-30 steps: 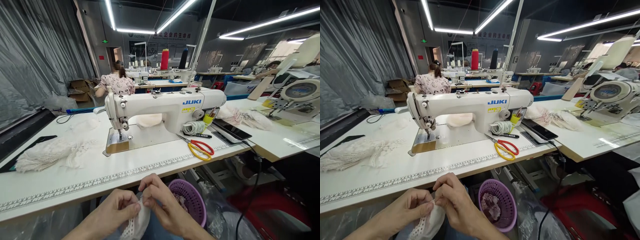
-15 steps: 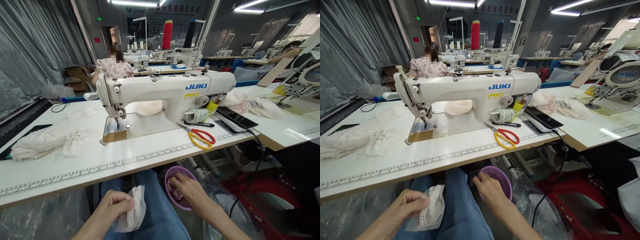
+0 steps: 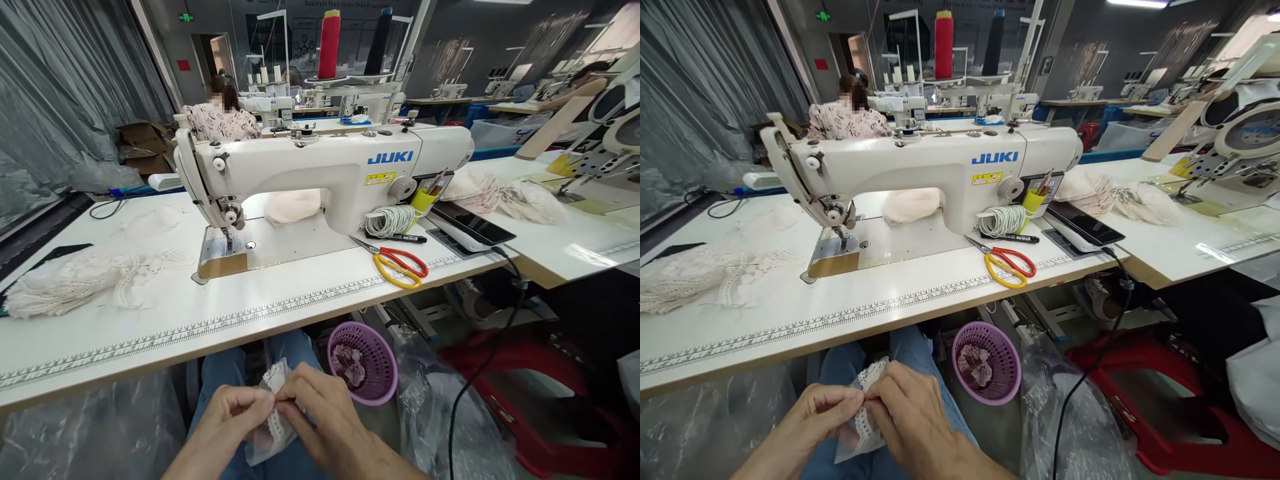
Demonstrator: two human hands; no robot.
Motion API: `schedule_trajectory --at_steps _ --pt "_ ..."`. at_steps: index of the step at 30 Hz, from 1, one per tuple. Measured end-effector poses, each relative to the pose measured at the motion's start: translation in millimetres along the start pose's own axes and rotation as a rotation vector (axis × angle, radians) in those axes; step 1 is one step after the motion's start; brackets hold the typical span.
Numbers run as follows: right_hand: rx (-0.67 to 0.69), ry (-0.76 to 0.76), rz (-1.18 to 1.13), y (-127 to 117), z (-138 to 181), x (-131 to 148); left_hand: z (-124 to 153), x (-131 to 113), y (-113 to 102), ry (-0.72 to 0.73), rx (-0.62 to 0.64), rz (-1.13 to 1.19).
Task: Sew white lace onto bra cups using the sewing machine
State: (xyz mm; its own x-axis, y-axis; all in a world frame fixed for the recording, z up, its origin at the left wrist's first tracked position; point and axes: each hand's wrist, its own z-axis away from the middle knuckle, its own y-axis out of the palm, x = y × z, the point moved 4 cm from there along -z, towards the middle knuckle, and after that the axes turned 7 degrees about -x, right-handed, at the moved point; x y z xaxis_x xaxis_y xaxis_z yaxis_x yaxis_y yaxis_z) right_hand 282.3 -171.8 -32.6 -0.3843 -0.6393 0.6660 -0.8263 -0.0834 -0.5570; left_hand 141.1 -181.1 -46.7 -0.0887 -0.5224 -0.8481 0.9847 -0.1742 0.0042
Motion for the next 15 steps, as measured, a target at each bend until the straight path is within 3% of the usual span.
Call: schedule_trajectory --at_steps 5,8,11,13,15 --pt "-0.003 -0.097 0.211 9.5 2.5 4.7 -5.7 6.1 -0.6 0.046 0.044 -0.052" --pt "0.04 0.038 0.14 6.4 6.5 -9.7 -6.8 8.9 -3.8 0.017 0.038 -0.049" --pt "0.133 0.218 0.061 -9.4 23.6 -41.6 -6.2 10.1 -9.3 -0.008 -0.003 -0.024" --pt "0.236 0.289 0.128 -20.5 41.2 -65.0 -5.8 11.7 -12.3 -0.021 -0.027 -0.032" --pt "0.238 0.327 0.21 -29.3 54.5 -81.2 -5.3 13.8 -13.6 -0.019 -0.024 -0.099"
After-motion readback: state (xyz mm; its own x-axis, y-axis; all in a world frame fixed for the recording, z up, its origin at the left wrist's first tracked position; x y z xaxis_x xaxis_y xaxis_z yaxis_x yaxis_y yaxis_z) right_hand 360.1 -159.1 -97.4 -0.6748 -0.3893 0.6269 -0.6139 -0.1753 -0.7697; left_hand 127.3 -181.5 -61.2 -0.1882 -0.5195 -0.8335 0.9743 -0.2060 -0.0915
